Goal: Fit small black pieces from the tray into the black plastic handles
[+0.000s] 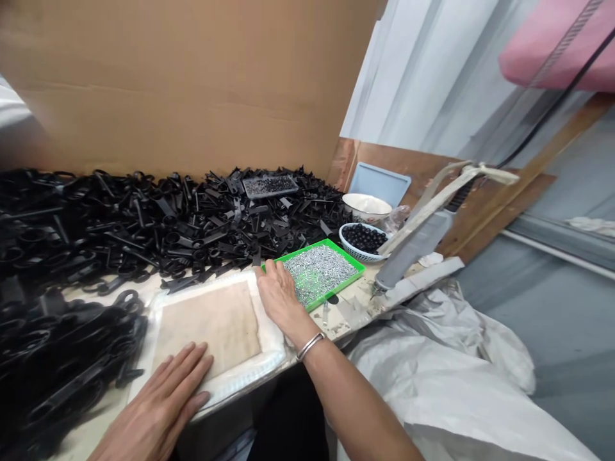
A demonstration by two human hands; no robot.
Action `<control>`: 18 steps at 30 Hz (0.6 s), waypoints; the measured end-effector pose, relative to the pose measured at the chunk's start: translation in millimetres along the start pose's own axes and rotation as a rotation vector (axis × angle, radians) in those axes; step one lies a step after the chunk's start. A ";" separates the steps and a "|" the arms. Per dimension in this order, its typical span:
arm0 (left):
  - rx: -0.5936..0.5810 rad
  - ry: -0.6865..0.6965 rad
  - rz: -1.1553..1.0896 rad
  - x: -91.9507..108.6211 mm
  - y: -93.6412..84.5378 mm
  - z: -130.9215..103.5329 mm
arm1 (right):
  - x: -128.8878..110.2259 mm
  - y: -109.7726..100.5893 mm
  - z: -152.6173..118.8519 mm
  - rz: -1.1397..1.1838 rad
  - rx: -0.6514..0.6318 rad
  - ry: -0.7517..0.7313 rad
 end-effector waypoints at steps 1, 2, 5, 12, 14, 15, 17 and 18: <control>0.002 0.022 0.023 1.7 -1.1 0.6 | 1.8 -0.4 0.3 0.001 0.020 -0.001; 0.002 0.044 0.046 3.7 -2.5 1.6 | 3.7 -0.7 0.8 0.003 0.034 0.000; -0.016 0.088 0.107 9.0 -7.3 5.8 | 9.4 -2.3 2.2 0.005 0.057 0.007; -0.024 0.091 0.122 10.9 -12.9 6.0 | 18.8 -0.7 4.9 -0.018 0.050 0.023; -0.004 0.070 0.088 7.6 -9.1 2.9 | 22.5 1.7 8.5 -0.036 0.044 0.034; 0.012 0.059 0.062 6.0 -7.1 1.3 | 24.6 3.4 10.9 -0.045 0.038 0.039; 0.034 0.026 -0.001 2.9 -3.9 -1.2 | 28.1 7.3 15.3 -0.064 0.024 0.045; 0.035 0.000 -0.032 1.9 -3.3 -1.9 | 29.0 9.3 16.8 -0.072 0.016 0.042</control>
Point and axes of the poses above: each hand's wrist, its own z-axis towards the middle knuckle, its own y-axis out of the palm, x = y × z, the point moved 9 cm from there along z, towards the middle knuckle, and after that the axes turned 2 degrees about -y, right-handed, at the moved point
